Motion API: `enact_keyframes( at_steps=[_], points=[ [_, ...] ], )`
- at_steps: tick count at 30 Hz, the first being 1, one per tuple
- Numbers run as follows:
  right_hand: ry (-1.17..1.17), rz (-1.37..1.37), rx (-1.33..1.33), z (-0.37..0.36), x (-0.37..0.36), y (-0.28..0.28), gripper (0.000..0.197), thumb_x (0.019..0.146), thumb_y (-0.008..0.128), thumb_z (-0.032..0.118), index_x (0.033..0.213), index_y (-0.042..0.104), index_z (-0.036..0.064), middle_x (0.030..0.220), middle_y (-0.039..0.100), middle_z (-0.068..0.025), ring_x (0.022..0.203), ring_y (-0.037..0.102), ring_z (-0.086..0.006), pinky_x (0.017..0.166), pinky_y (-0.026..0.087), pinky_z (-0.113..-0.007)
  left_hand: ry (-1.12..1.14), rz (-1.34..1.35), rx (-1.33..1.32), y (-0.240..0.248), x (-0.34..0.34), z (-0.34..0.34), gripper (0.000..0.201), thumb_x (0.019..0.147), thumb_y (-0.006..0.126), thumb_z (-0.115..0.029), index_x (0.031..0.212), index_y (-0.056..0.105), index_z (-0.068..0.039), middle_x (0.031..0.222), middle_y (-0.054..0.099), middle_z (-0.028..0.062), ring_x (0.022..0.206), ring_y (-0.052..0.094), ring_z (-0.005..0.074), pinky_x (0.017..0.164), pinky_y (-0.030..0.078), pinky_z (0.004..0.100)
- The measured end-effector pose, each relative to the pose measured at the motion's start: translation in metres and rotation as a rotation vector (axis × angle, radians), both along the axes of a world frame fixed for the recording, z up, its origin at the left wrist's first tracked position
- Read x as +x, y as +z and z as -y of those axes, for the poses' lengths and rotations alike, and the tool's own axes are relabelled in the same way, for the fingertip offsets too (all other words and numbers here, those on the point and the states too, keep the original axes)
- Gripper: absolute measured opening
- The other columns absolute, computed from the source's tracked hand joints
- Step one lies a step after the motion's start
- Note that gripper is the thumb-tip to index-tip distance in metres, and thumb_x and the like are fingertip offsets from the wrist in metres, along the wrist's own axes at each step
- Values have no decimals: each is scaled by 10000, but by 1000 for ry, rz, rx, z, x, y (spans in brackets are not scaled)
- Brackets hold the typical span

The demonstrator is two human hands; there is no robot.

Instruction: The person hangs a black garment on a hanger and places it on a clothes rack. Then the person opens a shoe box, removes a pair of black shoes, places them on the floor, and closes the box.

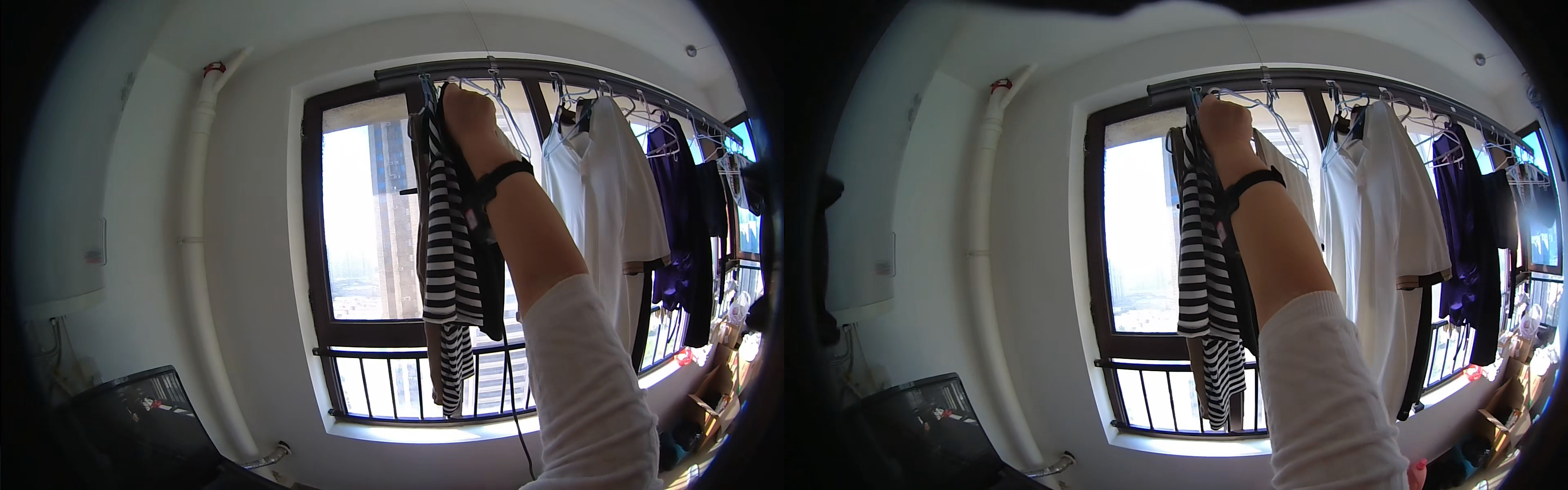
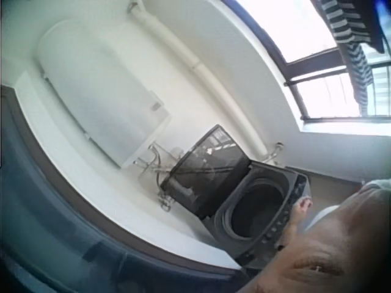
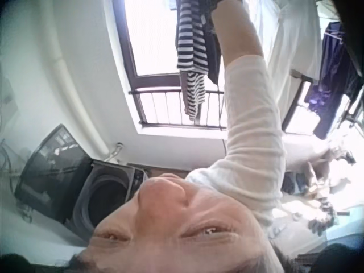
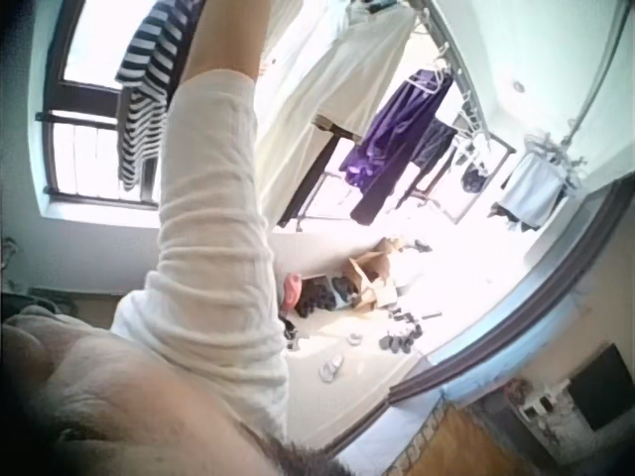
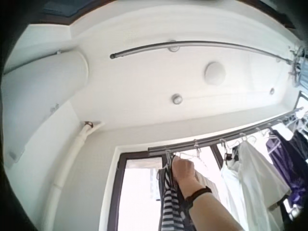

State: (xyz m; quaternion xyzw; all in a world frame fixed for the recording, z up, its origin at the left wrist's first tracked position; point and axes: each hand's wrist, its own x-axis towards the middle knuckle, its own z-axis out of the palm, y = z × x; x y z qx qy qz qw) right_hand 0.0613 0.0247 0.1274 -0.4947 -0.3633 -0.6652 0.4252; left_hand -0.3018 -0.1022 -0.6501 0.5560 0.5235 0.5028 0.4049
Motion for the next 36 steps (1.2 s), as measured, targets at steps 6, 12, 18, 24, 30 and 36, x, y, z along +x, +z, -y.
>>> enact_keyframes(
  at_steps=[6,12,18,24,30,36],
  points=[
    [-19,48,88,2,10,2,125,855,548,126,803,635,53,732,703,-136,701,718,-278,593,577,-375,11,11,-12,1,13,-4,193,945,576,-161,1046,665,-23,816,676,44,747,615,127,697,493,275],
    [-16,24,14,-17,12,5,142,885,527,131,849,643,57,794,712,-146,749,721,-296,628,580,-390,-24,45,-19,-11,28,-13,197,955,565,-165,1073,655,-35,845,674,36,759,613,120,688,490,272],
    [-5,40,-94,-36,28,-7,142,887,520,137,921,619,42,820,704,-186,778,714,-326,663,573,-426,-119,72,-6,-11,48,-29,203,965,555,-169,1100,645,-48,874,672,28,770,610,113,680,487,269],
    [55,153,3,-31,35,-26,106,858,543,115,835,626,53,734,692,-143,705,713,-290,603,570,-389,-243,7,158,70,36,-44,213,969,556,-178,1125,637,-59,915,675,30,796,614,114,685,489,271],
    [6,227,21,-13,75,-58,92,840,541,101,800,611,57,710,683,-126,664,705,-276,568,562,-375,-363,-444,720,396,89,-65,144,908,595,-44,1039,640,-7,938,688,121,926,680,204,854,534,348],
    [85,252,55,3,54,-65,95,837,540,100,756,578,67,682,672,-113,651,702,-254,565,559,-349,-491,-167,1222,623,190,-47,492,975,536,-287,1380,449,-21,1371,510,105,1254,496,203,1012,419,331]
  ],
)
